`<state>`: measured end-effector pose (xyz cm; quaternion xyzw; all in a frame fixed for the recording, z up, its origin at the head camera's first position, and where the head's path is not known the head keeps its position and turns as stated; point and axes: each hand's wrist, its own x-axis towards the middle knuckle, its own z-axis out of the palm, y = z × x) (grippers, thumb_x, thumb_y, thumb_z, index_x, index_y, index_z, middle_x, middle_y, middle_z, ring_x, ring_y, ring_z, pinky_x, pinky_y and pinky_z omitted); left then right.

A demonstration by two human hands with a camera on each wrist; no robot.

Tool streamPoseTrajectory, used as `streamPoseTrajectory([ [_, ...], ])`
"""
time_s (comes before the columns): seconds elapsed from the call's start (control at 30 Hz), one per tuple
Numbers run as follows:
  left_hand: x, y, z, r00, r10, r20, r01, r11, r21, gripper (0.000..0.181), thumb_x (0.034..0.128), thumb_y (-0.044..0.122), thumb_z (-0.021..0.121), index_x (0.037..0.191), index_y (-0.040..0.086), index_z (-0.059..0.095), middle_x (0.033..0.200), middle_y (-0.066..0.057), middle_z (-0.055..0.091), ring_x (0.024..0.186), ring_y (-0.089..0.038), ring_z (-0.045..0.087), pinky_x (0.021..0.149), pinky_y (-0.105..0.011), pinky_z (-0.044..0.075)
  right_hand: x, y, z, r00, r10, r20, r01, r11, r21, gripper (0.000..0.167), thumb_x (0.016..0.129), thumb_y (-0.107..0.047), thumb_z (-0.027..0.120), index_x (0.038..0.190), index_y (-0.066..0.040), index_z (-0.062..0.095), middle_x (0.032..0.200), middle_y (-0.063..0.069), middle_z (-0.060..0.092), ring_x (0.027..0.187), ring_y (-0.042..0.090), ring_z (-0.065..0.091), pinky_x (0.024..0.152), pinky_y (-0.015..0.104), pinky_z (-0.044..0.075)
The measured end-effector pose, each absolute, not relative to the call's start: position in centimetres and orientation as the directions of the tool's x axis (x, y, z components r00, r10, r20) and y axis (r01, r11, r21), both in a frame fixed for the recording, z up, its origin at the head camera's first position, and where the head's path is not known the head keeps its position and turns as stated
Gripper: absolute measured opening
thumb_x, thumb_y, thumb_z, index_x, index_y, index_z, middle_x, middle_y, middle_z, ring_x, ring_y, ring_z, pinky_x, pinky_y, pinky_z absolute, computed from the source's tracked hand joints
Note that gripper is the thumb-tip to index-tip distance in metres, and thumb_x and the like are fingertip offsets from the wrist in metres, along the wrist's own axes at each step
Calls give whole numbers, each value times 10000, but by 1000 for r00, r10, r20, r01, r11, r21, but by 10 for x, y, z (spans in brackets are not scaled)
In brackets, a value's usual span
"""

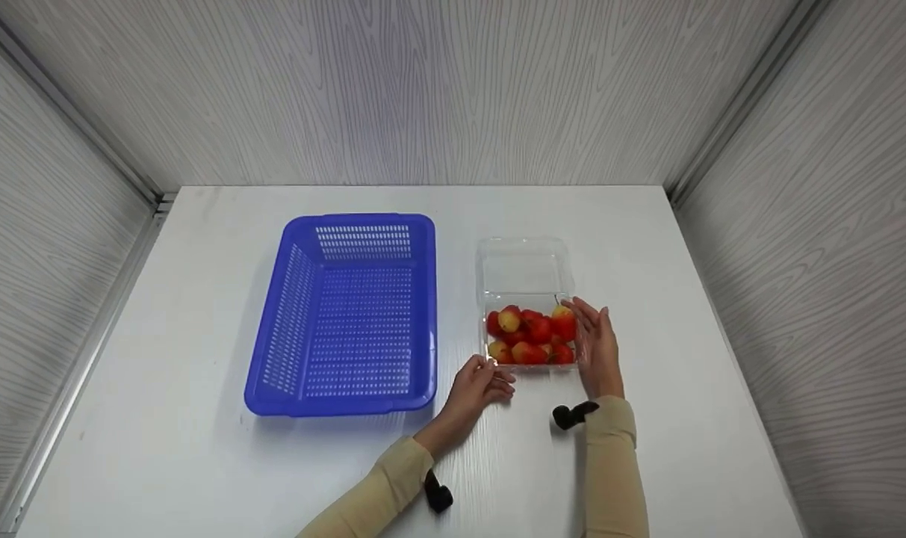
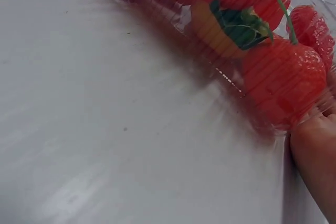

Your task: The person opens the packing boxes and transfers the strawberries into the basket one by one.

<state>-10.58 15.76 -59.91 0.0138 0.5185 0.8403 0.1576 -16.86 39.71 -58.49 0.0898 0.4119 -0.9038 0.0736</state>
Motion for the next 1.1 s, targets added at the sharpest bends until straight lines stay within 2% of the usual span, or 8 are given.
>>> streamPoseTrajectory([
  [0.13,-104,156,-600,-948,283,-143,-255,-413,874,209,1076,154,410,1025,-44,457,1001,-252,676,797,-202,675,787,-403,561,-165,395,-588,-972,-43,-230,205,-632,-747,713,993,-506,496,1537,-78,327,1527,68,428,671,126,479,560,210,429],
  [0.43,-104,152,-599,-940,299,-162,-286,-438,852,282,1077,182,408,1130,-86,478,1010,-220,696,799,-221,692,785,-396,562,-161,402,-582,-968,-9,-251,210,-574,-792,594,1034,-423,461,1472,-24,428,1160,33,651,627,157,459,531,226,418],
  [0.57,-103,149,-598,-937,300,-182,-299,-414,860,252,1065,166,413,1142,-65,475,985,-187,703,793,-227,694,784,-389,563,-164,403,-575,-946,45,-321,274,-420,-865,541,1070,-369,388,1470,-5,407,1255,11,610,952,110,564,801,172,479],
  [0.67,-102,149,-596,-935,300,-192,-301,-379,875,228,1034,134,440,1163,-52,471,970,-172,712,796,-244,700,780,-393,563,-167,400,-566,-928,183,-324,299,-148,-943,535,1074,-360,389,1466,4,408,1369,64,538,1201,129,513,1011,218,407],
  [0.8,-99,150,-595,-930,301,-210,-309,-335,890,218,995,101,463,1185,-4,449,940,-140,715,786,-247,700,757,-379,564,-170,385,-554,-901,432,-20,191,356,-915,420,1049,-269,453,1317,32,569,1274,176,595,1117,220,561,941,241,436],
  [0.9,-96,151,-593,-930,303,-211,-306,-311,900,246,973,75,476,1206,18,422,916,-120,708,765,-234,696,730,-365,563,-172,368,-541,-840,450,305,47,619,-784,288,1005,-146,513,1158,50,660,1090,201,664,932,258,578,784,269,416],
  [1.0,-93,153,-590,-931,300,-209,-294,-274,916,288,948,54,493,1221,25,406,893,-118,702,737,-224,690,699,-355,557,-175,349,-528,-806,349,477,-104,711,-696,221,966,-77,556,1083,58,686,981,210,672,802,269,564,719,280,401],
  [1.1,-87,153,-586,-912,329,-246,-325,-212,922,282,931,71,499,1200,49,416,875,-115,701,707,-218,684,675,-341,551,-178,333,-521,-804,275,528,-184,729,-659,193,942,-52,576,1050,57,694,913,199,663,728,258,552,677,279,406],
])
